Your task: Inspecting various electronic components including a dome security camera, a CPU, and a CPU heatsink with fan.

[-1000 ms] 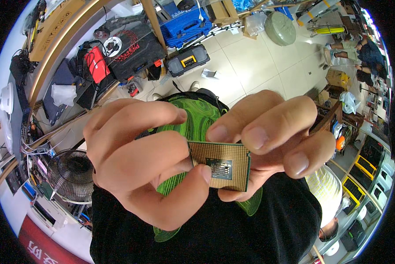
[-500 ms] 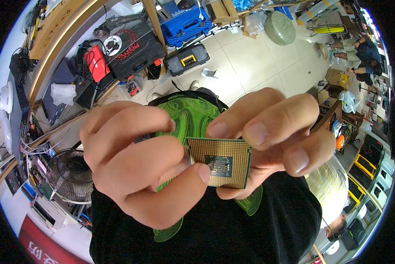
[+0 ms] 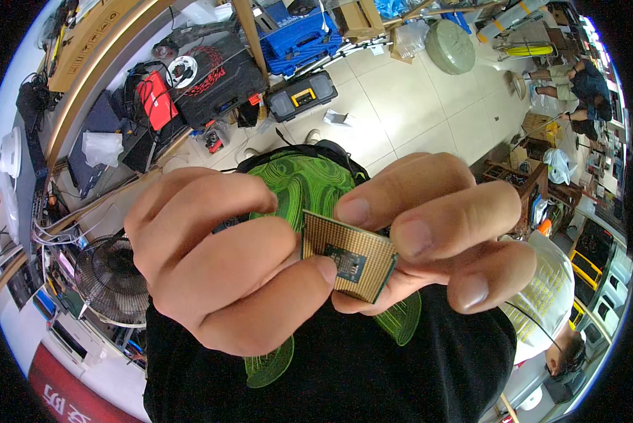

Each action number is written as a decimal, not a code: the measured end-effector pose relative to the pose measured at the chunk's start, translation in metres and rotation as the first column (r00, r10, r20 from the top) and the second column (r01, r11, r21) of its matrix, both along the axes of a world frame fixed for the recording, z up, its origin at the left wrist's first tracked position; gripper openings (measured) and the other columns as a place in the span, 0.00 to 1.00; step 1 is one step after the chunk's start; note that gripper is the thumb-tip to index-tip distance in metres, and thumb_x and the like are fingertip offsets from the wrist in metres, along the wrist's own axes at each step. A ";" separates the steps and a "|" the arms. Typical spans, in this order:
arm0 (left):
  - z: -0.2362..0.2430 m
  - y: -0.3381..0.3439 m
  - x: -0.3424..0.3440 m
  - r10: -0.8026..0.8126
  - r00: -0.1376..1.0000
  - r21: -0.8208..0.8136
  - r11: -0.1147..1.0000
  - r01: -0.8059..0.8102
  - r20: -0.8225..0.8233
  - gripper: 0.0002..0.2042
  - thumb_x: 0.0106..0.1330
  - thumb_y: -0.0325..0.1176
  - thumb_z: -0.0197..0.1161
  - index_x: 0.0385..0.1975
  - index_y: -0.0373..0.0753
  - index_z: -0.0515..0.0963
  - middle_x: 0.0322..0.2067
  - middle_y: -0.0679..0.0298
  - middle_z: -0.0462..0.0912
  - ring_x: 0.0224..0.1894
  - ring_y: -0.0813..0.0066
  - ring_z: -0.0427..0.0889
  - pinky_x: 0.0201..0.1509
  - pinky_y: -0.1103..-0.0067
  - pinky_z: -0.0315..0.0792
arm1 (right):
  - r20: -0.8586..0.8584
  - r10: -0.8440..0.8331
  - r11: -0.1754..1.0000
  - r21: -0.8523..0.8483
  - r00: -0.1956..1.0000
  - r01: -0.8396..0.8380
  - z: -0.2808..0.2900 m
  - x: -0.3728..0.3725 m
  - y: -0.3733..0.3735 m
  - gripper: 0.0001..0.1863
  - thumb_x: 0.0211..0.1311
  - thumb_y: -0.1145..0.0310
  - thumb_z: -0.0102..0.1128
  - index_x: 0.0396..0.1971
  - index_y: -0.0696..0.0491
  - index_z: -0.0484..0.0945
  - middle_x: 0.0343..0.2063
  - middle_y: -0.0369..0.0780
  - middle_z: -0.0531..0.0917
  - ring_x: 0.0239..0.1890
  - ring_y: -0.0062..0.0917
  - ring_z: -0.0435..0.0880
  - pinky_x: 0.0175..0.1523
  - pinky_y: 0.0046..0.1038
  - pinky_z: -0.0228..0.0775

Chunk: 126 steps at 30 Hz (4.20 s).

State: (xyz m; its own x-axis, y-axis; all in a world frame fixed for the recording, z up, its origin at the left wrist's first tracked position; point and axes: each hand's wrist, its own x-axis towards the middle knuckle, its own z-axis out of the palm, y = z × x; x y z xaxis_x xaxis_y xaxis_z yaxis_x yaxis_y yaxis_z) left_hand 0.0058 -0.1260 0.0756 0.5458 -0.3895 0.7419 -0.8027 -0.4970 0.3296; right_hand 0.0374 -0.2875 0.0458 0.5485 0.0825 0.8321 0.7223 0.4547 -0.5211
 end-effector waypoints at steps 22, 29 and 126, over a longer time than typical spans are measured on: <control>-0.003 0.001 -0.005 0.019 1.000 -0.010 1.000 -0.019 0.014 0.17 0.45 0.35 0.69 0.33 0.40 0.71 0.24 0.64 0.69 0.21 0.66 0.75 0.16 0.78 0.64 | 0.085 -0.074 0.997 0.000 0.994 0.074 -0.002 0.002 0.004 0.36 0.35 0.81 0.75 0.46 0.47 0.64 0.40 0.43 0.70 0.32 0.37 0.79 0.32 0.23 0.78; -0.003 -0.002 -0.006 0.069 0.997 -0.059 0.996 -0.067 0.028 0.17 0.44 0.36 0.70 0.30 0.39 0.71 0.21 0.64 0.69 0.18 0.67 0.74 0.14 0.79 0.63 | 0.093 -0.073 0.995 -0.054 0.993 0.078 0.001 0.000 -0.003 0.37 0.35 0.81 0.75 0.47 0.47 0.64 0.42 0.44 0.71 0.34 0.39 0.79 0.31 0.24 0.79; -0.086 0.142 0.258 0.752 0.615 0.573 0.619 -0.537 -0.238 0.15 0.56 0.33 0.62 0.41 0.33 0.74 0.44 0.47 0.73 0.45 0.48 0.76 0.49 0.62 0.72 | -0.844 -0.042 0.926 -0.234 0.535 -0.295 -0.125 0.051 -0.015 0.15 0.66 0.73 0.49 0.51 0.56 0.62 0.35 0.37 0.76 0.38 0.20 0.75 0.47 0.24 0.68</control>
